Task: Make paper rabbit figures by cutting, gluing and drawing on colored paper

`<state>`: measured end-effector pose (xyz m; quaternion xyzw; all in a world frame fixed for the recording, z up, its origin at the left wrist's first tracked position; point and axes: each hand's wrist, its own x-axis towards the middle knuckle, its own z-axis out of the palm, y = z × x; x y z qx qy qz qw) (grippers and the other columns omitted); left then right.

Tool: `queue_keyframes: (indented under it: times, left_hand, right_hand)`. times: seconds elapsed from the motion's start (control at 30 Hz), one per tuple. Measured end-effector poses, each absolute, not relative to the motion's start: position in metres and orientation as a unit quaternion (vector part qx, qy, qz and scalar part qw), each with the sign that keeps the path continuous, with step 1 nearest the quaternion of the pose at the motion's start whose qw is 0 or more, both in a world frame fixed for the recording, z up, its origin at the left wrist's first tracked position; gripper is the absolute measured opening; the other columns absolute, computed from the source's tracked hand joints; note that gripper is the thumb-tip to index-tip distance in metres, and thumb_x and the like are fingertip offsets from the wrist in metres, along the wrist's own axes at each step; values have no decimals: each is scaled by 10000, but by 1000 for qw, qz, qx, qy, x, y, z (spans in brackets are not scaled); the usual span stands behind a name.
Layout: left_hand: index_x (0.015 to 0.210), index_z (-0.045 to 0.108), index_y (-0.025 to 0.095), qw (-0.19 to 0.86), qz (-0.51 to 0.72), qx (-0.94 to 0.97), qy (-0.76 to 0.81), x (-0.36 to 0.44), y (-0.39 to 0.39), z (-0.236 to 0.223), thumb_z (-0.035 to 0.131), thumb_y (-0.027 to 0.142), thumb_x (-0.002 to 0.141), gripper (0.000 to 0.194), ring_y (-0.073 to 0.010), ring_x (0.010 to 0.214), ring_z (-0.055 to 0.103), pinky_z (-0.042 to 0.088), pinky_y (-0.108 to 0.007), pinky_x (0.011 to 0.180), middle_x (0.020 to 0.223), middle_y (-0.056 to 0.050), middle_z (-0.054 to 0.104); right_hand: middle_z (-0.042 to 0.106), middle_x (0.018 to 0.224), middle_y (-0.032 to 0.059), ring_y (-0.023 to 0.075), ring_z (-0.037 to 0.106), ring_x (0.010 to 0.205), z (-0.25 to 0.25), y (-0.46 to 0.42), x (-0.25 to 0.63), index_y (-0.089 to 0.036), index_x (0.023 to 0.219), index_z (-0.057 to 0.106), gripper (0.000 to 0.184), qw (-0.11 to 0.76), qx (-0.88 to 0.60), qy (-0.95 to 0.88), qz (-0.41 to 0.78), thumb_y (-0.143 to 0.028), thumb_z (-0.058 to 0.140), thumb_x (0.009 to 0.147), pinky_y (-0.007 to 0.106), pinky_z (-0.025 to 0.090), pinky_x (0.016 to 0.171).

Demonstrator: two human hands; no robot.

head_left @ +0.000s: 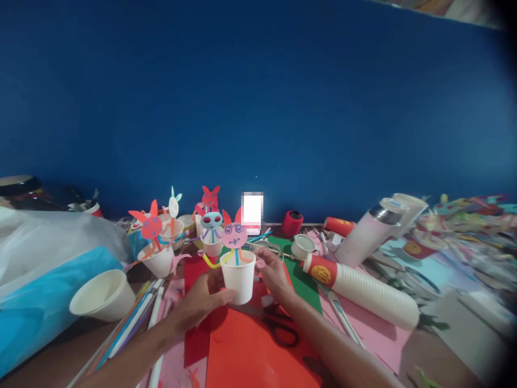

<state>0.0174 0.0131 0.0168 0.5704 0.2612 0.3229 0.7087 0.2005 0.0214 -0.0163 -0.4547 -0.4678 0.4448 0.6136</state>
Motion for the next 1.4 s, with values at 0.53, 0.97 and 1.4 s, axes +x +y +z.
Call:
queue_keyframes:
  times: [0.53, 0.97, 1.4]
  left_hand:
    - [1212, 495, 197, 728, 336, 533, 270, 18, 28, 26, 661, 259, 674, 567, -275, 1059, 528, 431, -389, 873, 1155, -110, 595]
    - [1220, 476, 171, 692, 441, 552, 148, 44, 48, 68, 611, 249, 695, 547, -265, 973, 571, 464, -326, 756, 1098, -106, 618]
    - [1154, 539, 154, 642, 372, 622, 249, -20, 38, 57, 661, 264, 645, 534, -301, 999, 555, 471, -341, 759, 1091, -113, 627]
  right_hand:
    - [528, 612, -22, 103, 477, 556, -21, 31, 214, -175, 697, 528, 185, 579, -466, -528, 411, -350, 563, 747, 207, 387, 526]
    - [552, 631, -19, 121, 488, 604, -14, 15, 201, -177, 684, 579, 107, 468, -507, -640, 339, -220, 521, 764, 219, 374, 556]
    - [555, 639, -19, 112, 489, 590, -12, 13, 202, -173, 709, 567, 114, 450, -486, -668, 340, -222, 496, 783, 209, 357, 535]
